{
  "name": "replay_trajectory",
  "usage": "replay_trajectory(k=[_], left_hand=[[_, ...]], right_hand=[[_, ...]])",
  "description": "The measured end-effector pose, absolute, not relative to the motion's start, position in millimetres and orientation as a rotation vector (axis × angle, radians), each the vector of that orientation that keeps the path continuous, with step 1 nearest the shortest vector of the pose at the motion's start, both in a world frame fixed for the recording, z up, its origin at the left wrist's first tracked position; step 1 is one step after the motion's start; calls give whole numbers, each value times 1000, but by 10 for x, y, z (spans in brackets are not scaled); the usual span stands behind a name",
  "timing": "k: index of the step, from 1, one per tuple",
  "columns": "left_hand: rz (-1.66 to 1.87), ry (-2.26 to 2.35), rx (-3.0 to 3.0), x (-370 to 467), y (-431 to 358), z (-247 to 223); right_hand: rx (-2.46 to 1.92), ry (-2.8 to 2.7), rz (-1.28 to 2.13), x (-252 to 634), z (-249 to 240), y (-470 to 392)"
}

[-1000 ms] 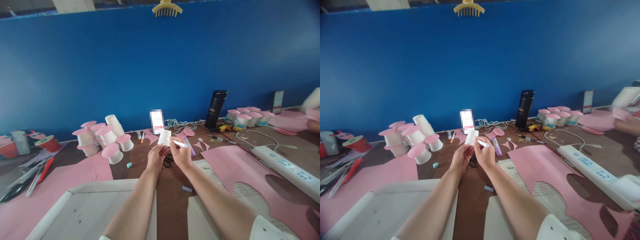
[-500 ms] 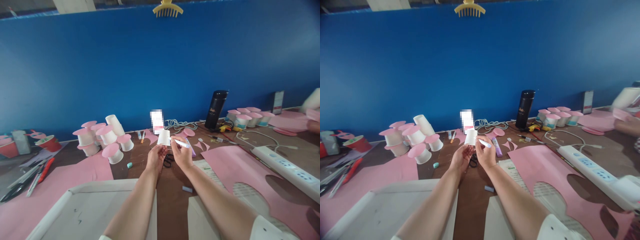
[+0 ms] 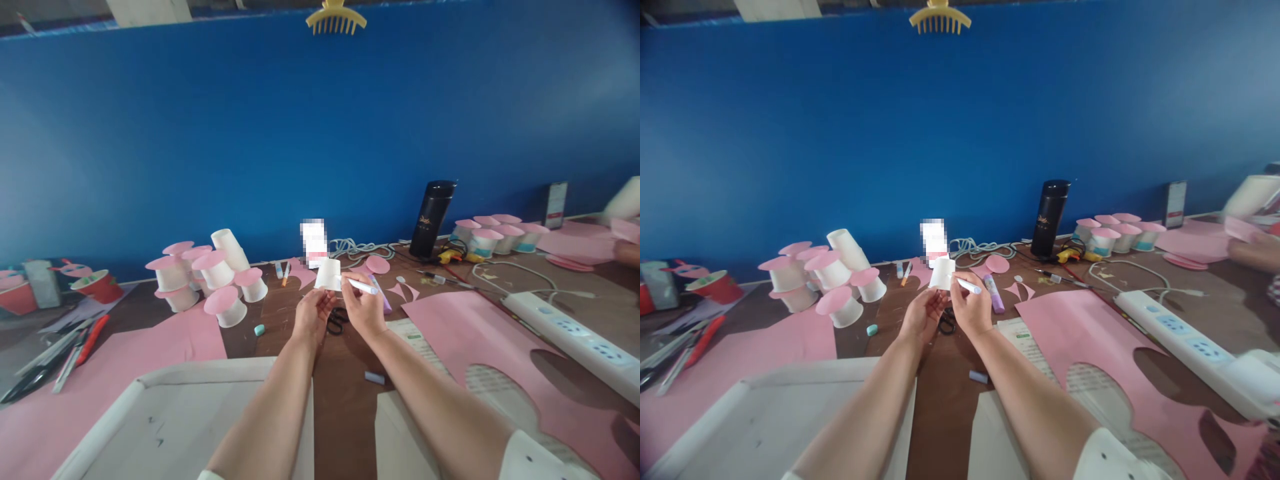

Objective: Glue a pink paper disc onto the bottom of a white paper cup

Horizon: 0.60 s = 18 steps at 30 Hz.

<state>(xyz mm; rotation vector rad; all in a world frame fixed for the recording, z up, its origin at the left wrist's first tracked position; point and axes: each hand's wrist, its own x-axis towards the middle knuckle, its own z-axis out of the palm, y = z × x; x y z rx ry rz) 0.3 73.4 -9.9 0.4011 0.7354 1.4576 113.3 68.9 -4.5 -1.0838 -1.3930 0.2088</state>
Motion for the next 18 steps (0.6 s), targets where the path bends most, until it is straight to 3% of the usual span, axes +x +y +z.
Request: replay_trajectory(k=[18], left_hand=[[1452, 700, 323, -1, 736, -92]], right_hand=[[-1062, -1362, 186, 1130, -38, 682]])
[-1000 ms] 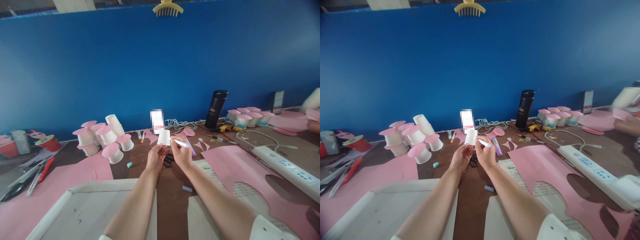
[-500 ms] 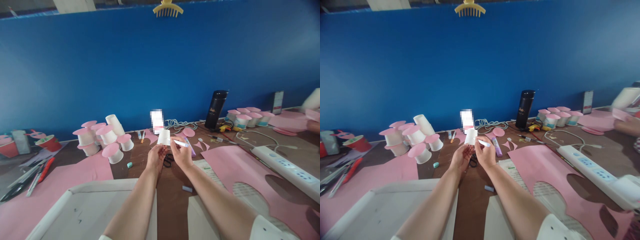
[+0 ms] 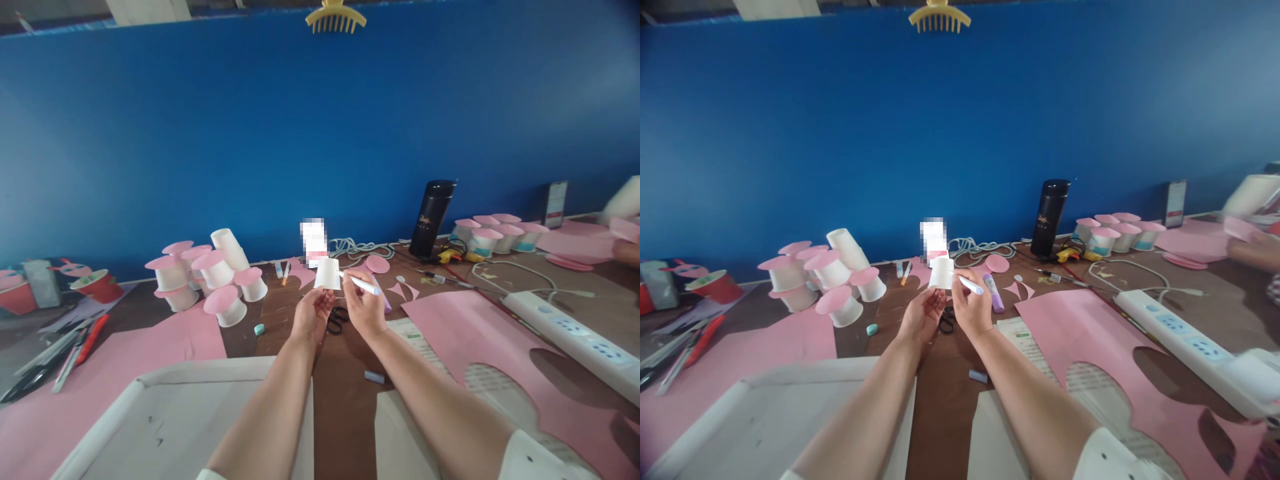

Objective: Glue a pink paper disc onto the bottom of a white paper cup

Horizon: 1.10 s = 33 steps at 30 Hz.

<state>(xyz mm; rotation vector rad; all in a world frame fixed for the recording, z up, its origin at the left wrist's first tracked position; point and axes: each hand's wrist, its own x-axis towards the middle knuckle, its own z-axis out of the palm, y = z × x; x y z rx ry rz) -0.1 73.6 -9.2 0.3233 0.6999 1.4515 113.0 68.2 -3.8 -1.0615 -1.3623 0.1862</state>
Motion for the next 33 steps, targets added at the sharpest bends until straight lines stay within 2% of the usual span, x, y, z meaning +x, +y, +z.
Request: replay_trajectory(k=[33], left_hand=[[1418, 832, 620, 33, 742, -169]], right_hand=[[-1054, -1395, 137, 1141, -54, 704]])
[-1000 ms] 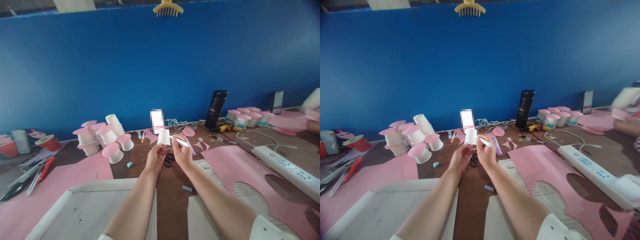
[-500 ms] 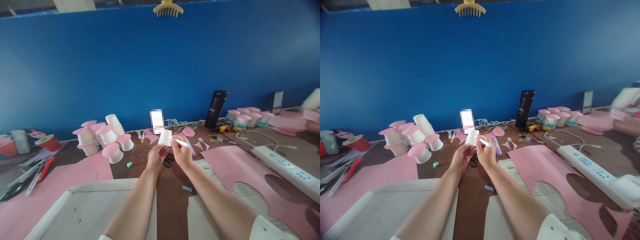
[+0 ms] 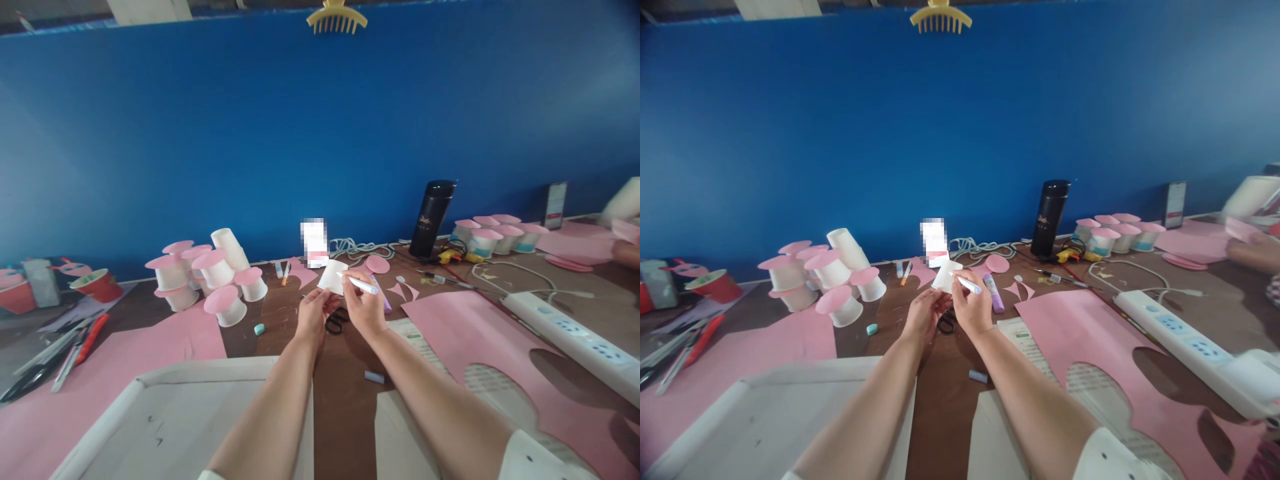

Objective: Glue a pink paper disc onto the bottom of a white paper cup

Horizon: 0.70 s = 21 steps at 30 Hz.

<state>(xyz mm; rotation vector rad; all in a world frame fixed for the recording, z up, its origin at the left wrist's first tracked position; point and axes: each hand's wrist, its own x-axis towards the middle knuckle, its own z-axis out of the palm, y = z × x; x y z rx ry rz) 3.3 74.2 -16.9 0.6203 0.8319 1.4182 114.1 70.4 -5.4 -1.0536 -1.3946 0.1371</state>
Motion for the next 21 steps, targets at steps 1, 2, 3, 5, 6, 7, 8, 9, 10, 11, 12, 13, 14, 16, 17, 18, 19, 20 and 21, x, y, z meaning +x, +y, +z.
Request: replay_trajectory(k=[1, 2, 3, 5, 6, 7, 8, 9, 10, 11, 12, 13, 14, 16, 17, 18, 19, 20, 21], left_hand=[[1416, 840, 644, 34, 745, -179], [1415, 848, 673, 36, 745, -188], [1415, 858, 701, 39, 744, -196], [1417, 881, 753, 47, 735, -204], [1420, 893, 773, 51, 728, -203], [1424, 905, 791, 55, 720, -199], [1429, 920, 809, 59, 713, -192], [1433, 940, 828, 61, 706, -184], [1435, 967, 849, 62, 701, -176], [1435, 1000, 875, 62, 697, -168], [1432, 1037, 906, 59, 696, -164], [1429, 1075, 943, 56, 696, -163], [1427, 1111, 983, 51, 696, -165], [1418, 1177, 1073, 40, 698, -176], [1413, 1208, 1121, 35, 698, -183], [1408, 1240, 1169, 31, 695, -187], [1402, 1274, 1216, 28, 690, -189], [1395, 1310, 1263, 26, 684, -186], [1385, 1349, 1308, 25, 676, -181]], right_hand=[[-1049, -1396, 137, 1141, -52, 704], [-1046, -1396, 134, 1141, -50, 704], [-1044, -1398, 129, 1141, -48, 703], [-1044, -1401, 119, 1142, -45, 702], [-1045, -1406, 119, 1142, -45, 701], [-1046, -1413, 124, 1143, -45, 700], [-1045, -1420, 129, 1143, -47, 700], [-1045, -1423, 132, 1144, -49, 700], [-1043, -1422, 129, 1145, -51, 701], [-1041, -1417, 121, 1147, -52, 703], [-1038, -1410, 113, 1149, -53, 705], [-1035, -1405, 109, 1150, -53, 706], [-1034, -1406, 111, 1152, -52, 708], [-1035, -1420, 120, 1154, -47, 709], [-1031, -1426, 116, 1154, -44, 709], [-1024, -1429, 104, 1154, -41, 708], [-1015, -1430, 89, 1154, -38, 707], [-1010, -1431, 81, 1153, -35, 707], [-1011, -1437, 84, 1153, -34, 707]])
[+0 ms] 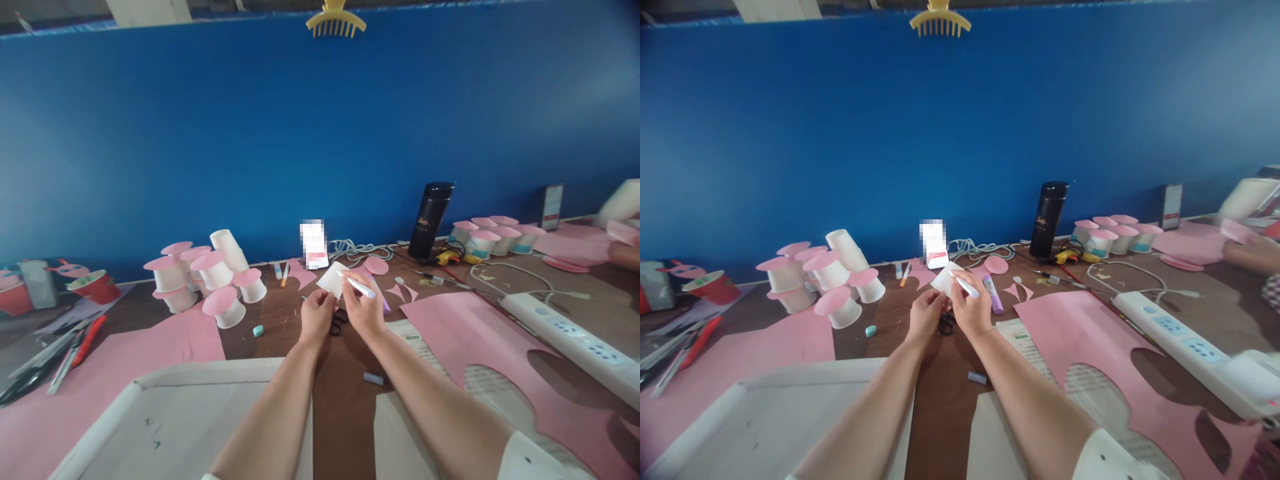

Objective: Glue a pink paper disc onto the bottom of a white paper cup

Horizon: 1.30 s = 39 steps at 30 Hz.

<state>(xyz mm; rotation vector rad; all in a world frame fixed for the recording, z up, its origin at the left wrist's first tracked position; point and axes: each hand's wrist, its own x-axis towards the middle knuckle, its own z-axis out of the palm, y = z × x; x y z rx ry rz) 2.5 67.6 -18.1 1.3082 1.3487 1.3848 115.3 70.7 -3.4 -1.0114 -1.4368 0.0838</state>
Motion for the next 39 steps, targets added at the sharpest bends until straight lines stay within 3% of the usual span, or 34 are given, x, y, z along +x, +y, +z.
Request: replay_trajectory(k=[23, 39], left_hand=[[1334, 1656, 1826, 67, 564, -80], [1470, 1162, 1019, 23, 748, -181]], right_hand=[[-1050, -1384, 169, 1165, -19, 705], [-968, -1253, 418, 1107, -97, 725]])
